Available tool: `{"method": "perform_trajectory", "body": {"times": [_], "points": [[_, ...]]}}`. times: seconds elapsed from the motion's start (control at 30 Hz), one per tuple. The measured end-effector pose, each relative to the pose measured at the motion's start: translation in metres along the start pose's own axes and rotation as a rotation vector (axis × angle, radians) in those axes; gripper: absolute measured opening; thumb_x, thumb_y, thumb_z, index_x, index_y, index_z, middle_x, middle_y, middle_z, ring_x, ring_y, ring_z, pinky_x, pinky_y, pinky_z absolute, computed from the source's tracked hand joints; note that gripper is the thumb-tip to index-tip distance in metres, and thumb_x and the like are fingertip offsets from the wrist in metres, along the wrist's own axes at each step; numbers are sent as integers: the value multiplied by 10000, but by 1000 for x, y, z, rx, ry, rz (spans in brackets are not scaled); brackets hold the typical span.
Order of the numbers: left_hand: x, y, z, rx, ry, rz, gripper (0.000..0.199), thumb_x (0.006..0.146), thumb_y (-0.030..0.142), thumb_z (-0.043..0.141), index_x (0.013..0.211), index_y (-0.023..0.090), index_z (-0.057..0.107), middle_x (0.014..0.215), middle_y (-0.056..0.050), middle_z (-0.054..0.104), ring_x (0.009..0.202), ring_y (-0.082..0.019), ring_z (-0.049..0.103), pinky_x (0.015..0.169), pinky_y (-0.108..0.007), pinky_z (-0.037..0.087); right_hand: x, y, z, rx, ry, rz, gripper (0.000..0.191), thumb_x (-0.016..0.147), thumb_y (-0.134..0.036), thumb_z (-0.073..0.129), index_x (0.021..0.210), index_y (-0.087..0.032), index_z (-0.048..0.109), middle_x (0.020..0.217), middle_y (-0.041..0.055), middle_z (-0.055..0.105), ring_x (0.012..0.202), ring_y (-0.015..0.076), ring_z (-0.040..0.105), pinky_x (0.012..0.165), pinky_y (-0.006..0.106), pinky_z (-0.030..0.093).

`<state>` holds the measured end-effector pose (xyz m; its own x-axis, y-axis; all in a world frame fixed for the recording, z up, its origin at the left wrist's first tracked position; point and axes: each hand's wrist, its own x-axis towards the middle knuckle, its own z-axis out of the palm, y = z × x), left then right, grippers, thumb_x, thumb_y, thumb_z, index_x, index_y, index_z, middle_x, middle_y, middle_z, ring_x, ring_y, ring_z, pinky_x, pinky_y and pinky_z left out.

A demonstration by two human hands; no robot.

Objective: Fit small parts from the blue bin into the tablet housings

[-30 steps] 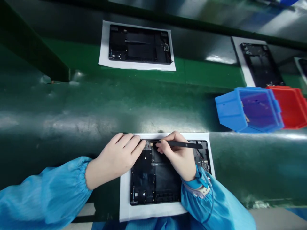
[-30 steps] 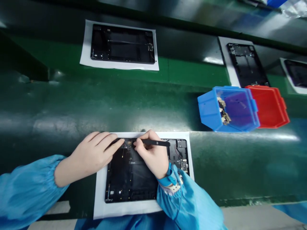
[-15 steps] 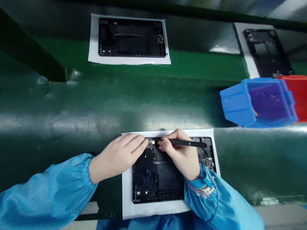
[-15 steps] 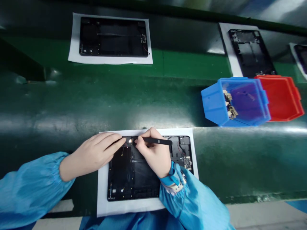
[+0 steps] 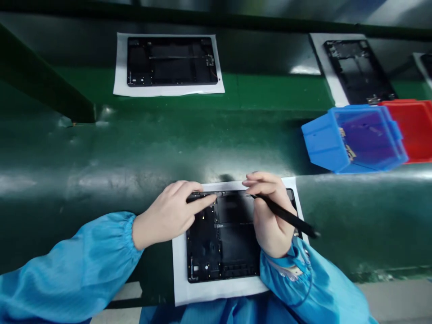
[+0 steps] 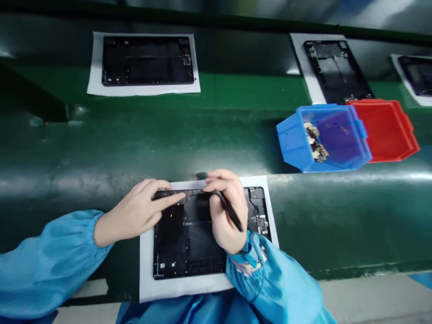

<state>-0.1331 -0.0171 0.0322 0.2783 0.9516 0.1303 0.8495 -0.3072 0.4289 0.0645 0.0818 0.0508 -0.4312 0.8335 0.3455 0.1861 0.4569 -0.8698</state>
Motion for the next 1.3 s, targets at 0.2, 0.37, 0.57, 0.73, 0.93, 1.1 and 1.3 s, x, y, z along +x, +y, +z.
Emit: {"method": "perform_trajectory", "body": {"times": [0.2, 0.37, 0.57, 0.73, 0.93, 1.1, 1.3], "points": [[-14, -10, -7, -28, 108, 32, 329, 853, 69, 423, 1138, 117, 582, 1142, -109, 579, 1042, -221, 521, 886, -388, 439, -12, -9, 12, -409, -516, -112, 74, 812, -259, 545, 770, -202, 524, 631, -3, 571, 478, 125, 504, 457, 251, 362], [-14, -1, -6, 137, 62, 95, 325, 867, 135, 434, 1159, 135, 578, 1171, -83, 600, 1060, -224, 536, 920, -422, 405, -22, -11, 22, -664, -607, -146, 136, 833, -280, 548, 732, -190, 558, 636, 22, 629, 477, 141, 552, 450, 257, 331], [-15, -2, -6, 168, 31, 107, 346, 864, 130, 441, 1184, 156, 569, 1183, -90, 591, 1073, -221, 534, 930, -415, 413, -2, -7, 7, -406, -591, 81, 99, 765, -121, 548, 714, -198, 585, 641, -3, 636, 580, 140, 604, 577, 237, 445], [-14, -3, -5, 168, 19, 119, 345, 854, 120, 464, 1179, 157, 576, 1178, -96, 585, 1063, -224, 535, 921, -418, 442, 7, -1, 7, -375, -459, 113, 69, 801, -170, 584, 782, -201, 643, 711, 14, 695, 650, 166, 654, 627, 264, 483], [-15, 7, -1, 258, 18, 100, 379, 866, 203, 488, 1219, 79, 551, 1190, -149, 562, 1096, -283, 505, 924, -421, 472, -2, -7, 16, -504, -456, -393, 193, 870, -170, 533, 715, -189, 646, 579, 1, 641, 514, 121, 574, 518, 242, 429], [-14, 2, -4, 240, -23, 134, 393, 875, 253, 504, 1242, 117, 534, 1190, -135, 565, 1083, -263, 519, 900, -402, 495, -9, -9, 20, -668, -570, -724, 296, 887, -68, 440, 733, -169, 671, 539, 2, 619, 467, 118, 536, 453, 273, 387], [-10, -5, -9, 257, -12, 164, 317, 896, 217, 480, 1201, 196, 565, 1158, -88, 587, 1021, -219, 549, 817, -349, 500, -8, -8, 16, -621, -573, -714, 214, 888, -142, 495, 787, -155, 683, 554, -5, 623, 460, 116, 535, 431, 279, 402]]}}
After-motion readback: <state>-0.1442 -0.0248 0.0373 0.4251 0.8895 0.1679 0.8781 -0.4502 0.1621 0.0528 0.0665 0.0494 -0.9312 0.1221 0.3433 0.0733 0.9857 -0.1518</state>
